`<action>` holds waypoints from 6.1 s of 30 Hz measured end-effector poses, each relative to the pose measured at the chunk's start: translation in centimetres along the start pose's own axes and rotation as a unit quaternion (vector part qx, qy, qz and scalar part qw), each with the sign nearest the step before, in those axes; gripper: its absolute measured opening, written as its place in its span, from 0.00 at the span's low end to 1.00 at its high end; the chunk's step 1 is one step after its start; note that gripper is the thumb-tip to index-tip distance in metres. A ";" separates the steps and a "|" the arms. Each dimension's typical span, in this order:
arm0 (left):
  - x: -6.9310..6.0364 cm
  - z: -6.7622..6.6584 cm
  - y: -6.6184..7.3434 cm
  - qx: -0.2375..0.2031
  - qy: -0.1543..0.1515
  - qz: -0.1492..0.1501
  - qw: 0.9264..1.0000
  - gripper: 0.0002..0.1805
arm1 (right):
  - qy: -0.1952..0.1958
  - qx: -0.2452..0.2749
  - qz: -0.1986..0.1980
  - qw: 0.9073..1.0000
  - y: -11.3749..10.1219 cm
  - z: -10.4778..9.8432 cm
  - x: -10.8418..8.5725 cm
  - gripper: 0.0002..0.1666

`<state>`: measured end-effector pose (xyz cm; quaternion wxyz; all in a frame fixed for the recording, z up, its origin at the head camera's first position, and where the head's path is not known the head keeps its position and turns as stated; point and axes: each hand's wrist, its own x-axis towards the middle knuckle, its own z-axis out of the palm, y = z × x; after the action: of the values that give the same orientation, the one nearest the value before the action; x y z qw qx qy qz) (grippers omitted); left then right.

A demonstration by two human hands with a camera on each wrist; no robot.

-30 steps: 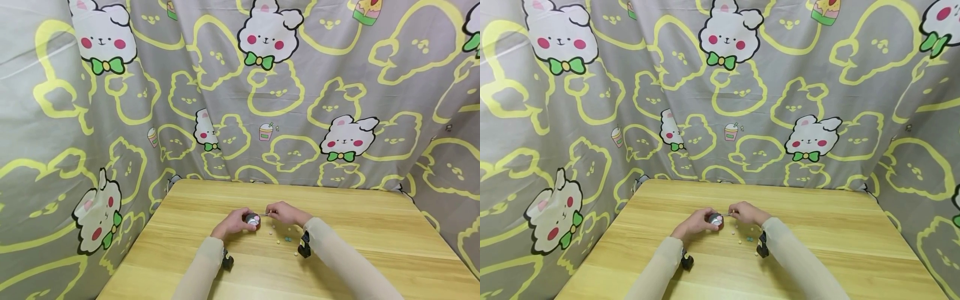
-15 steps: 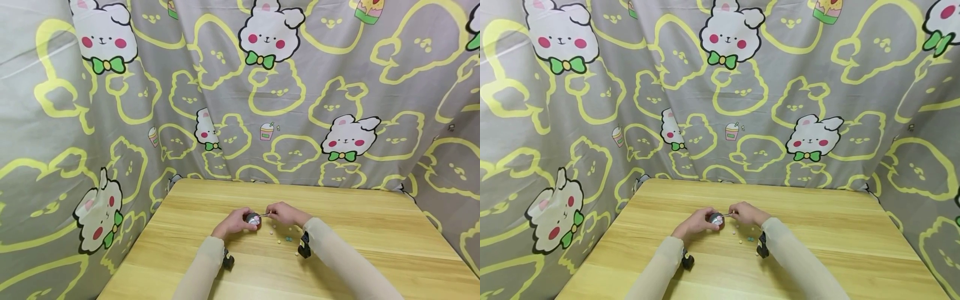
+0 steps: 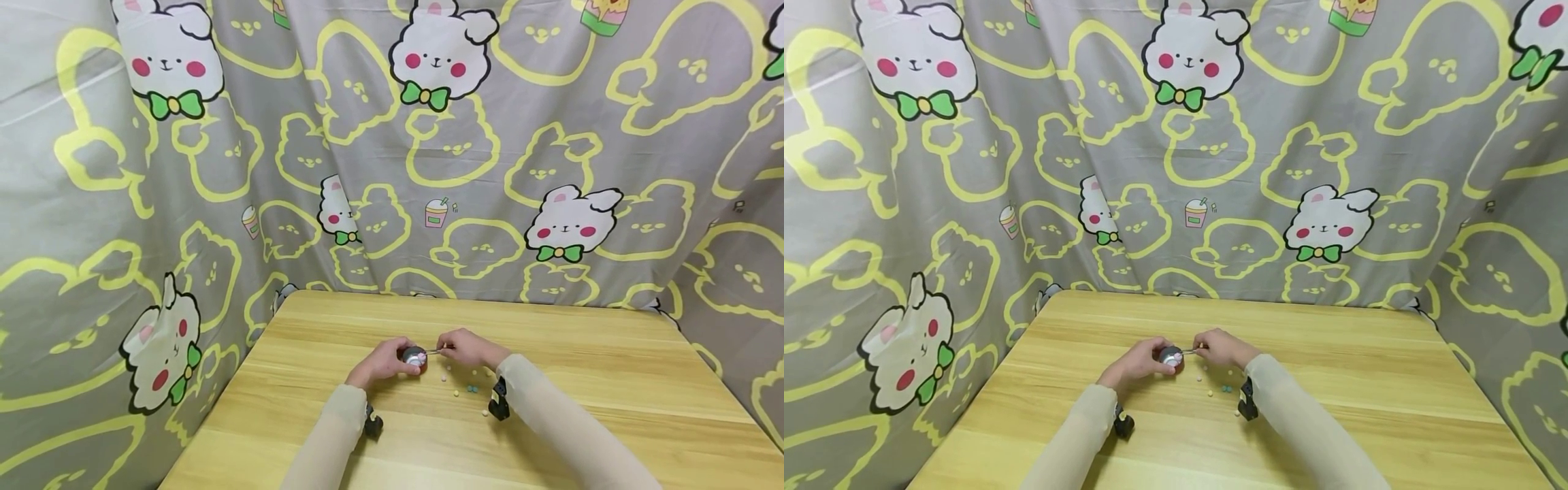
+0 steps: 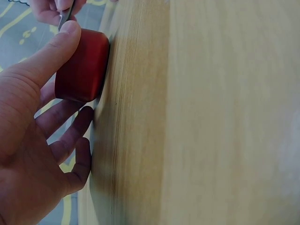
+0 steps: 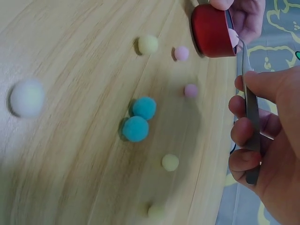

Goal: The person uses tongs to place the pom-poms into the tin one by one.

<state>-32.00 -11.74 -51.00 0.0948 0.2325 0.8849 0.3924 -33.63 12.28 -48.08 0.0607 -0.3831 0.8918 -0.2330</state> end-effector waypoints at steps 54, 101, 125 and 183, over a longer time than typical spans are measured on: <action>0.1 0.1 -0.2 0.004 0.002 -0.001 1.000 0.24 | 0.018 0.016 0.017 1.000 1.1 -1.7 -2.2 0.08; 0.0 -0.1 -0.1 -0.004 -0.006 0.007 1.000 0.24 | 0.051 0.039 0.049 0.997 5.5 -4.1 -10.5 0.11; 0.0 -0.2 -0.1 0.000 -0.001 0.004 1.000 0.25 | 0.040 -0.032 0.005 0.999 5.8 -2.2 -12.4 0.08; 0.0 -0.1 0.0 0.011 -0.004 -0.002 1.000 0.26 | 0.040 -0.060 -0.012 0.997 6.5 -1.0 -12.6 0.08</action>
<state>-32.07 -11.82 -50.92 0.0969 0.2331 0.8891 0.3819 -29.41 25.53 -51.06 -0.0013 -0.3872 0.9011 -0.1951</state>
